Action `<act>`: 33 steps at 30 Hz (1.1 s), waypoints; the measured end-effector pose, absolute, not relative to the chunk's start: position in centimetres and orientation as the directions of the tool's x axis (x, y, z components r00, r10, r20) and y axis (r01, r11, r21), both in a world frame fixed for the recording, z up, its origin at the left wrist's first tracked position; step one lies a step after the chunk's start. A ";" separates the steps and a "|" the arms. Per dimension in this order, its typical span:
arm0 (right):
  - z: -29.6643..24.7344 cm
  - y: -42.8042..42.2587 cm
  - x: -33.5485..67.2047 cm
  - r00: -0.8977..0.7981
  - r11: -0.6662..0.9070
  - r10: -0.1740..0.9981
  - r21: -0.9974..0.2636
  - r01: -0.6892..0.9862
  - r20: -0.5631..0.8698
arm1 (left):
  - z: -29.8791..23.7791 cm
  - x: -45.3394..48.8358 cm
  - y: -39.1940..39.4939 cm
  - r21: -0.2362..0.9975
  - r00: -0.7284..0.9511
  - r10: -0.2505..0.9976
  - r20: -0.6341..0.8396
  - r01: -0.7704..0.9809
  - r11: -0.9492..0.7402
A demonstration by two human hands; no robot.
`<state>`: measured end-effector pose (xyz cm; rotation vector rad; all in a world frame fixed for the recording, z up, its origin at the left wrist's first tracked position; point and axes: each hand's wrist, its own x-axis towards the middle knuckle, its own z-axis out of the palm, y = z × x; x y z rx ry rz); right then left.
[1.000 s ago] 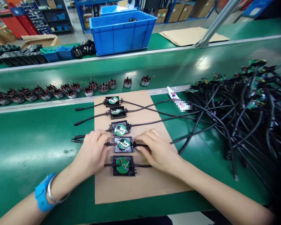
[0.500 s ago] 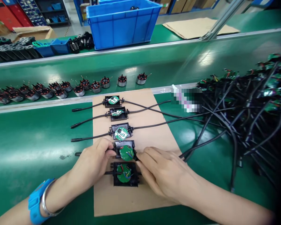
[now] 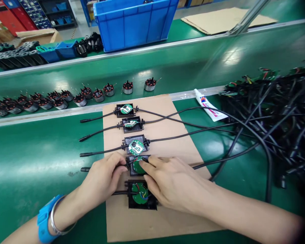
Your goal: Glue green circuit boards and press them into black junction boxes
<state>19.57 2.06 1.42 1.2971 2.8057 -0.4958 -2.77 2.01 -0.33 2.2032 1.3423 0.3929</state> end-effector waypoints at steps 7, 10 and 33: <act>0.4 1.7 19.4 -0.648 0.601 0.754 -0.289 0.745 -0.104 | -0.4 -2.9 2.4 0.540 0.479 0.874 0.084 0.715 -0.444; 0.3 1.7 19.5 -0.643 0.593 0.761 -0.308 0.744 -0.090 | -0.8 -2.6 1.8 0.415 0.526 0.829 0.191 0.722 -0.554; 2.1 2.3 20.9 -0.626 0.478 0.749 -0.478 0.737 -0.216 | -0.3 -0.6 -0.5 0.030 0.714 0.692 0.104 0.694 -0.720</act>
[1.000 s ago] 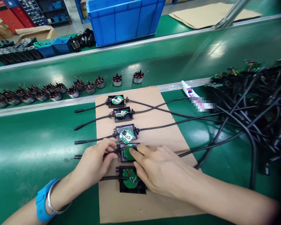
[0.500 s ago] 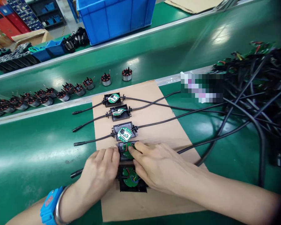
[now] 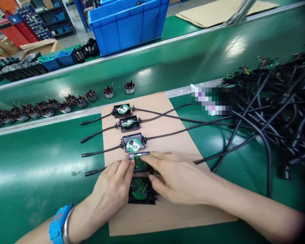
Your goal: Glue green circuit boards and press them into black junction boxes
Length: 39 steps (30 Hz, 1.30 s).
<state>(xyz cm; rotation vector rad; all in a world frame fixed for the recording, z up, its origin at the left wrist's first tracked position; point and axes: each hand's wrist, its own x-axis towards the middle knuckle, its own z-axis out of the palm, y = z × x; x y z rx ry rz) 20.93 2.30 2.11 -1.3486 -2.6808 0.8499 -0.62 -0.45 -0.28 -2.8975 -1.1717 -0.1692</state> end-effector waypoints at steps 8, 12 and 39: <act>3.2 2.0 21.9 -0.582 0.429 0.766 -0.456 0.780 -0.274 | 0.3 -0.3 1.1 0.234 0.706 0.705 0.061 0.677 -0.698; 2.0 1.5 21.9 -0.622 0.541 0.771 -0.373 0.754 -0.140 | -0.4 -0.2 1.6 0.319 0.774 0.624 0.108 0.567 -0.759; -1.5 3.3 23.6 -0.654 0.618 0.750 -0.457 0.639 0.100 | -1.1 1.0 0.8 0.204 0.771 0.637 -0.014 0.626 -0.753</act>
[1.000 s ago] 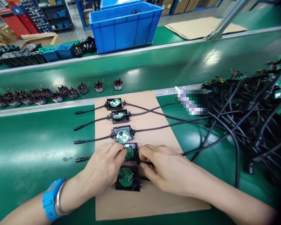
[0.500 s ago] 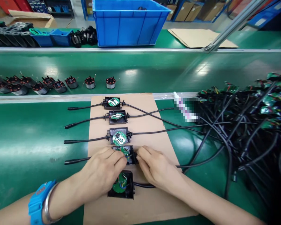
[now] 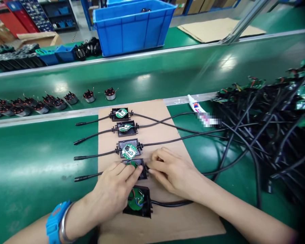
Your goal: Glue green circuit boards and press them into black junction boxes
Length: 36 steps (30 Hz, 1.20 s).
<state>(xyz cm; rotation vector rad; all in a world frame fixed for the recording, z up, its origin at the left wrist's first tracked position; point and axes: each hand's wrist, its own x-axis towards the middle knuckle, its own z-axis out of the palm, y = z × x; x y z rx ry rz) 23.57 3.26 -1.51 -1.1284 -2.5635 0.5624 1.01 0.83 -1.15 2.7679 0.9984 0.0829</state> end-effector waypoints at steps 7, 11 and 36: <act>-1.9 3.7 22.9 -0.675 0.616 0.726 -0.559 0.554 0.131 | -1.5 2.0 0.8 0.160 0.761 0.646 -0.056 0.646 -0.747; -0.3 4.4 23.4 -0.722 0.592 0.692 -0.587 0.552 0.018 | -0.4 1.4 0.5 0.293 0.746 0.666 0.004 0.636 -0.714; 2.9 6.7 21.6 -0.669 0.626 0.717 -0.243 0.741 -0.196 | -0.3 -2.8 6.0 0.391 0.515 0.852 0.096 0.768 -0.508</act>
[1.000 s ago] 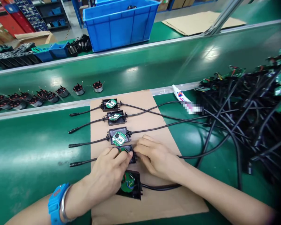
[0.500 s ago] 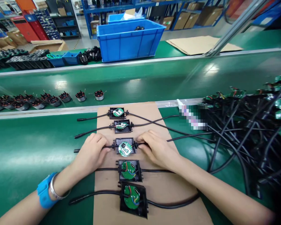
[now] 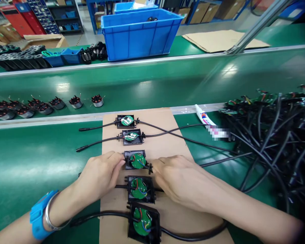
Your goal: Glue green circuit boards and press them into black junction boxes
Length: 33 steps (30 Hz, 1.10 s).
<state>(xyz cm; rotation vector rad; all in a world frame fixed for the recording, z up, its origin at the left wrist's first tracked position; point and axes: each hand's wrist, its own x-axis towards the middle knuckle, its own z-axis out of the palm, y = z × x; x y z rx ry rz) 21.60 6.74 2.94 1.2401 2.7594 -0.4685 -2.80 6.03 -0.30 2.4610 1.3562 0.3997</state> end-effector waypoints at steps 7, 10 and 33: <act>3.2 8.2 20.6 -0.662 0.622 0.673 -0.231 0.748 -0.329 | -0.6 -2.7 6.6 0.337 0.491 0.869 0.059 0.810 -0.480; 3.4 8.4 20.2 -0.630 0.570 0.690 -0.268 0.776 -0.357 | -0.7 -2.8 6.7 0.337 0.486 0.873 0.031 0.817 -0.467; 1.3 9.3 18.6 -0.741 0.702 0.659 -0.251 0.667 -0.129 | -0.6 -2.7 7.0 0.164 0.574 0.807 0.140 0.790 -0.590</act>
